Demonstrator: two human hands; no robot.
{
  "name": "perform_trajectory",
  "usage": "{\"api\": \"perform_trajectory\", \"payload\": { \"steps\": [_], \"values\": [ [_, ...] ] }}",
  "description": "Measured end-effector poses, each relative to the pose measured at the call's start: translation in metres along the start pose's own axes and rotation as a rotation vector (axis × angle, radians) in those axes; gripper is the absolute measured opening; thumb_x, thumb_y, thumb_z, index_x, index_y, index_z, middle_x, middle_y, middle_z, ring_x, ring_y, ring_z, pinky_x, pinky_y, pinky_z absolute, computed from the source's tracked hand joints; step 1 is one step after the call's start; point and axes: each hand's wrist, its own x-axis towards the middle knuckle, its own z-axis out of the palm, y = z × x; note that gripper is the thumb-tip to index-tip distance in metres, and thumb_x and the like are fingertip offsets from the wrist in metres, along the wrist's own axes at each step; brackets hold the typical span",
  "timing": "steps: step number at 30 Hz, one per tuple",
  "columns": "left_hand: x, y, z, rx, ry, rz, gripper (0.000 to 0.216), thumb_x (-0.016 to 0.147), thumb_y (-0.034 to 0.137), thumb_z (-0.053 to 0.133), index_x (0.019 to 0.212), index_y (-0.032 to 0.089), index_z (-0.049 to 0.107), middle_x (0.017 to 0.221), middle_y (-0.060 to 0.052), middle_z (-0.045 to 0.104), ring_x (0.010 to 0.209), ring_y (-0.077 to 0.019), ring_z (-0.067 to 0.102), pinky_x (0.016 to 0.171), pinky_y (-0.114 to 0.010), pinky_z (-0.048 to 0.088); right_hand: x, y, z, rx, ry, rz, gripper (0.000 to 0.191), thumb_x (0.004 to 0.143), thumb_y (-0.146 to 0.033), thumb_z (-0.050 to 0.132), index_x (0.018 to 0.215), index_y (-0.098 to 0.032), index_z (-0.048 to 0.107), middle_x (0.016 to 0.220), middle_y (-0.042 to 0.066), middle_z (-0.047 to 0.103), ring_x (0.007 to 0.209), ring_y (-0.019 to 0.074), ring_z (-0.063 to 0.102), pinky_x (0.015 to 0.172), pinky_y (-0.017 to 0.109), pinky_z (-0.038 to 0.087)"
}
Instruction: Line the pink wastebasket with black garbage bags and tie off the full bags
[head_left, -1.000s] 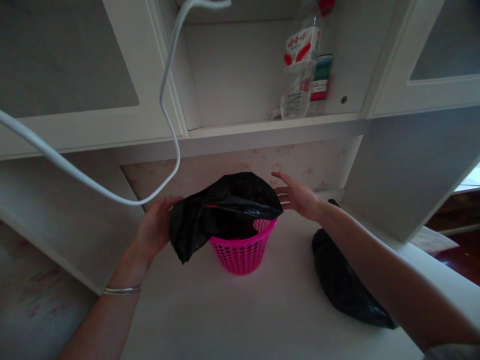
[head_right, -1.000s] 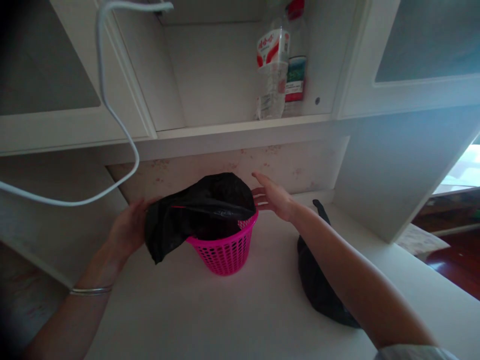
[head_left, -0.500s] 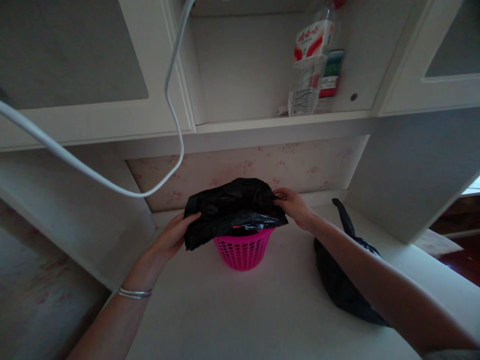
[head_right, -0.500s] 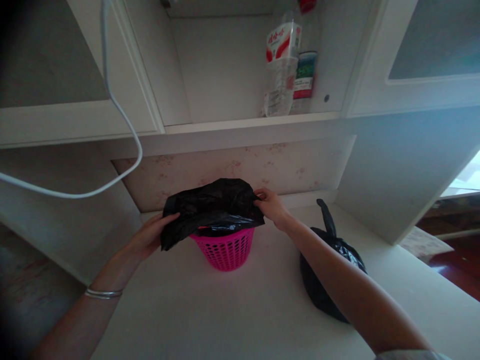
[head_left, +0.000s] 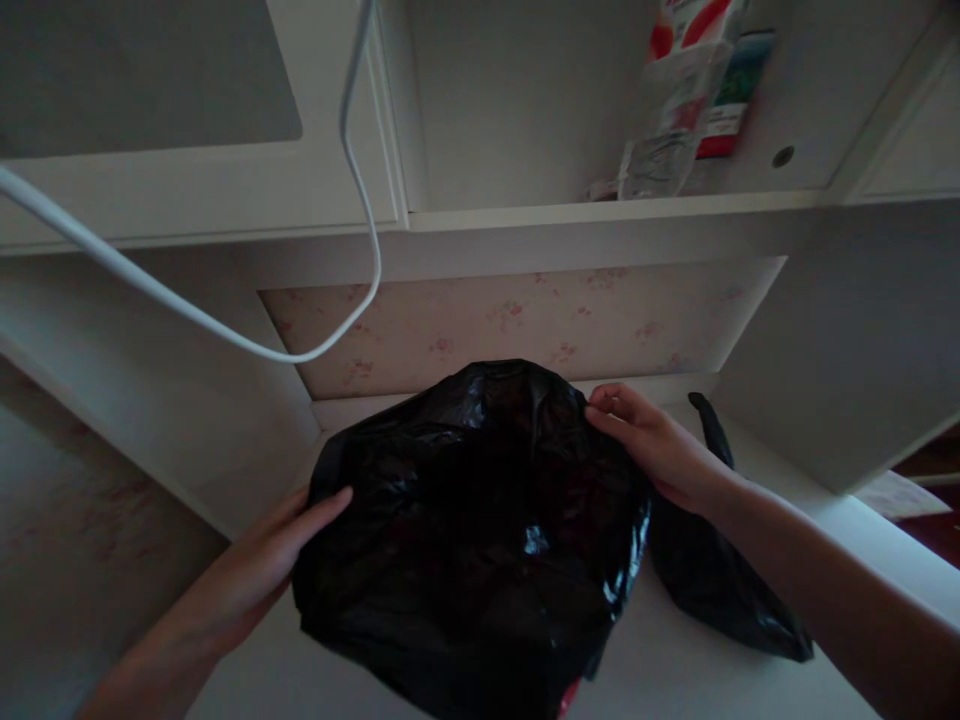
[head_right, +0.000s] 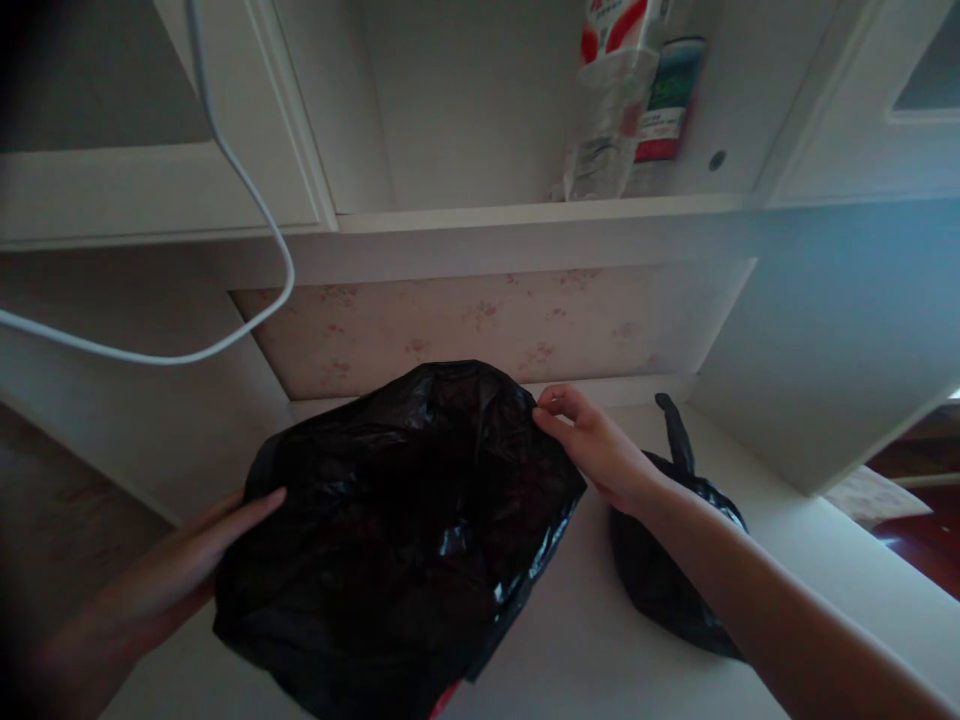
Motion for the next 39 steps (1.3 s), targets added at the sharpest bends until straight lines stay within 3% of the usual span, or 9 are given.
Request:
{"api": "perform_trajectory", "payload": {
  "steps": [5,8,15,17,20,24,27,33,39],
  "values": [
    [-0.012,-0.022,-0.006,-0.066,0.124,0.057,0.064,0.056,0.058,0.097,0.112,0.033,0.082,0.131,-0.005,0.078,0.135,-0.0391,0.063,0.088,-0.036,0.066,-0.024,0.005,-0.011,0.002,0.011,0.068,0.056,0.077,-0.071,0.081,0.115,-0.032,0.068,0.116,0.004,0.071,0.098,0.0245,0.069,0.075,0.033,0.057],
    [-0.012,-0.030,0.000,-0.176,0.136,0.043,0.058,0.059,0.054,0.096,0.111,0.032,0.082,0.124,-0.006,0.080,0.132,-0.0412,0.065,0.090,-0.042,0.067,-0.039,0.006,-0.013,0.027,0.001,0.096,0.071,0.065,-0.058,0.094,0.127,-0.040,0.064,0.137,0.005,0.067,0.109,0.0299,0.070,0.084,0.040,0.061],
    [0.003,-0.033,0.025,-0.321,0.122,0.000,0.060,0.064,0.042,0.095,0.119,0.030,0.073,0.113,-0.005,0.082,0.111,-0.0358,0.076,0.080,-0.039,0.066,-0.043,0.026,-0.020,0.078,0.013,0.069,0.037,0.065,-0.046,0.097,0.082,-0.025,0.072,0.086,0.000,0.073,0.078,0.0180,0.067,0.068,0.028,0.054],
    [0.008,-0.037,0.029,-0.340,0.161,0.052,0.062,0.064,0.042,0.097,0.119,0.035,0.068,0.103,0.000,0.082,0.100,-0.0304,0.078,0.072,-0.034,0.065,-0.041,0.034,-0.023,0.087,0.044,0.102,0.040,0.064,-0.047,0.097,0.091,-0.025,0.077,0.093,0.002,0.076,0.083,0.0194,0.069,0.073,0.030,0.055],
    [0.015,-0.044,0.031,-0.382,0.222,0.161,0.064,0.062,0.040,0.099,0.110,0.042,0.058,0.086,0.010,0.076,0.079,-0.0204,0.077,0.060,-0.024,0.058,-0.039,0.044,-0.026,0.112,0.029,0.138,0.069,0.063,-0.041,0.098,0.126,-0.029,0.073,0.114,0.005,0.078,0.100,0.0244,0.072,0.088,0.037,0.057],
    [0.028,-0.049,0.034,-0.366,0.212,0.235,0.049,0.061,0.038,0.097,0.090,0.031,0.058,0.076,0.012,0.069,0.062,-0.0111,0.065,0.050,-0.017,0.047,-0.035,0.050,-0.020,0.142,0.030,0.089,0.089,0.056,-0.026,0.098,0.139,-0.032,0.066,0.152,0.005,0.061,0.135,0.0293,0.060,0.108,0.040,0.052],
    [0.040,-0.045,0.035,-0.329,0.171,0.190,0.039,0.060,0.035,0.093,0.089,0.024,0.069,0.078,0.006,0.072,0.066,-0.0133,0.066,0.054,-0.020,0.050,-0.024,0.047,-0.015,0.171,0.056,0.103,0.083,0.054,-0.018,0.089,0.134,-0.033,0.069,0.148,0.003,0.066,0.133,0.0294,0.061,0.107,0.039,0.051],
    [0.060,-0.018,0.035,-0.352,0.167,0.230,0.035,0.068,0.039,0.082,0.099,0.027,0.070,0.087,0.005,0.075,0.083,-0.0188,0.071,0.065,-0.025,0.053,0.011,0.036,-0.008,0.284,0.139,0.095,0.047,0.064,-0.030,0.079,0.111,-0.027,0.077,0.092,0.000,0.080,0.088,0.0227,0.071,0.077,0.033,0.053],
    [0.089,0.007,0.036,-0.177,0.046,0.207,0.044,0.071,0.052,0.087,0.100,0.020,0.077,0.097,-0.005,0.080,0.091,-0.0251,0.073,0.076,-0.031,0.056,0.047,0.036,0.004,0.228,0.097,0.084,0.029,0.075,-0.033,0.083,0.103,-0.024,0.081,0.101,0.002,0.083,0.097,0.0209,0.074,0.089,0.031,0.056]
  ]
}}
